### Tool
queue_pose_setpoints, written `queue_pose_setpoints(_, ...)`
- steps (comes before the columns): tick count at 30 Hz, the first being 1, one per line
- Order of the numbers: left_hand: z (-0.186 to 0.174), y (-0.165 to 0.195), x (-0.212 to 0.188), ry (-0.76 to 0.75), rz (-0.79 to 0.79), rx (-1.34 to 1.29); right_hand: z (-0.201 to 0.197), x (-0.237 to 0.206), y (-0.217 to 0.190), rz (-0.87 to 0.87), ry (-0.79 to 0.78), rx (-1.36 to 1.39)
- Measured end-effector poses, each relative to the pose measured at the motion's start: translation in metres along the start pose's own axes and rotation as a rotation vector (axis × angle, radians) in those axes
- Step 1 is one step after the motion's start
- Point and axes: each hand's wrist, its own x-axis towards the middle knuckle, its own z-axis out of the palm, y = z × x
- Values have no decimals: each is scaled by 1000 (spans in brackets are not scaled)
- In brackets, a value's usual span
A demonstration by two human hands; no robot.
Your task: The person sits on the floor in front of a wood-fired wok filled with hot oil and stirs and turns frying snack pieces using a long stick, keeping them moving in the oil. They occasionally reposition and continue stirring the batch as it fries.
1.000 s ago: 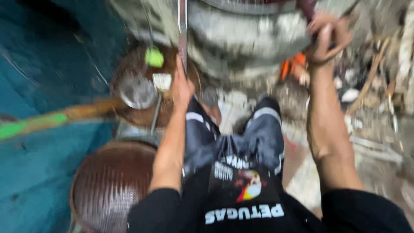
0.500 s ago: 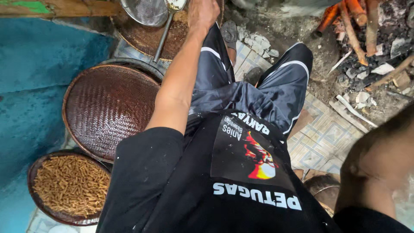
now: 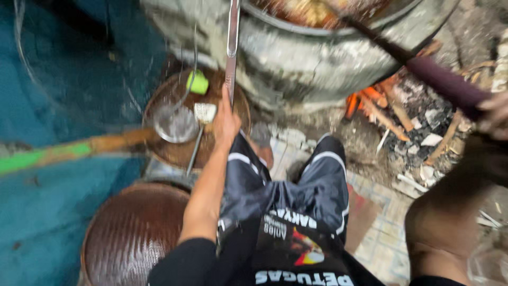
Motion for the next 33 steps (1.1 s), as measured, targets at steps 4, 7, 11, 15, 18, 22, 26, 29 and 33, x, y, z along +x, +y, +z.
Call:
queue_pose_setpoints(4,0,5,-1,35,36,-26,8,-2,38,-146,114,126)
queue_pose_setpoints(7,3,3,1,39,25,-30,29,5,56,-238,144,126)
queue_pose_setpoints(11,9,0,4,1,-32,-8,60,19,79,-362,174,-15)
queue_pose_setpoints(15,13,1,5,16,-12,-29,79,23,106,-322,274,8)
queue_pose_setpoints(18,17,2,6,-27,-99,-32,87,23,131,-299,281,-18)
queue_pose_setpoints(22,22,5,10,2,-43,-19,100,23,162,-335,218,-80)
queue_pose_setpoints(26,26,7,12,37,-22,-23,112,26,186,-347,159,-112)
queue_pose_setpoints(29,25,9,11,24,-49,-15,118,37,203,-372,145,-118)
queue_pose_setpoints(33,20,19,9,33,-26,-17,114,56,213,-370,72,-209)
